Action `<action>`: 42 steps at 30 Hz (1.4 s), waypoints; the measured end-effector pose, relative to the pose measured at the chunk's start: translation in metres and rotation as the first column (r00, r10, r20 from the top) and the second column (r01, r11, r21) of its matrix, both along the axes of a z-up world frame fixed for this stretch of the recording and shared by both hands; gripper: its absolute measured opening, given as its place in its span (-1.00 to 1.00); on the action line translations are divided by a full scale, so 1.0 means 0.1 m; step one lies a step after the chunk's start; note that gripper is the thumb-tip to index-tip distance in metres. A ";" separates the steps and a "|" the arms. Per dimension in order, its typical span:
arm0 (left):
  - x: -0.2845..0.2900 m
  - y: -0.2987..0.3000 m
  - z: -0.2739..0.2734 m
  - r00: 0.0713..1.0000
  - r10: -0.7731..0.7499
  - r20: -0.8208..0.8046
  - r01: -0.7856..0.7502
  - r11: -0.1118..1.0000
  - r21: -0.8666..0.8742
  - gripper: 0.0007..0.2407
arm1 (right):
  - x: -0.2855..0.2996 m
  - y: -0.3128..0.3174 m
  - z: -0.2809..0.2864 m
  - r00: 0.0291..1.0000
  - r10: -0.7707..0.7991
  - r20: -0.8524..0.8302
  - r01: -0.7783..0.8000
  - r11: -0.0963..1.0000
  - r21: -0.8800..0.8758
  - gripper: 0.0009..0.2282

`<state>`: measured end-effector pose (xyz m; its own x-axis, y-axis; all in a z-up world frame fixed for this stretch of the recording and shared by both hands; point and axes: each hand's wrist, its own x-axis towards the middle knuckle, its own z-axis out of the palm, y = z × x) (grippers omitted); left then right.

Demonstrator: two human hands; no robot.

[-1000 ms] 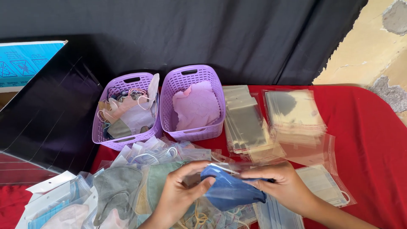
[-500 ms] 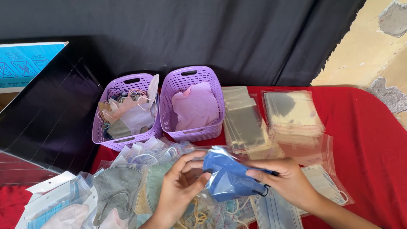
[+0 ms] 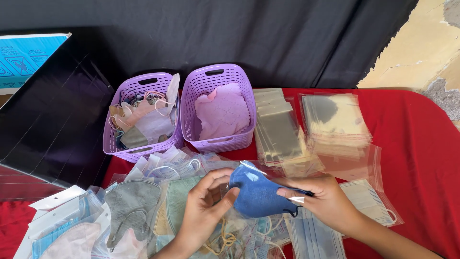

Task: The person is individually packing various fabric face masks into clear plastic protective sleeves on a red-covered workspace.

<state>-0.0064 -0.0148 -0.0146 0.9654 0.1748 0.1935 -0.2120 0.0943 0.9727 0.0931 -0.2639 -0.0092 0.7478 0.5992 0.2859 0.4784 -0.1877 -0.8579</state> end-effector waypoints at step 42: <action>-0.22 0.92 0.15 0.950 0.295 -0.099 -0.212 0.846 0.490 -0.73 | 0.03 -0.40 -0.58 0.996 -0.084 -0.005 0.081 0.978 -0.194 -0.53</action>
<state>-0.0284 0.0769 0.0000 0.9246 0.3467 0.1577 0.0005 -0.4152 0.9097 0.0961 -0.3038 -0.0675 0.7997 0.5786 0.1605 0.4435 -0.3891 -0.8074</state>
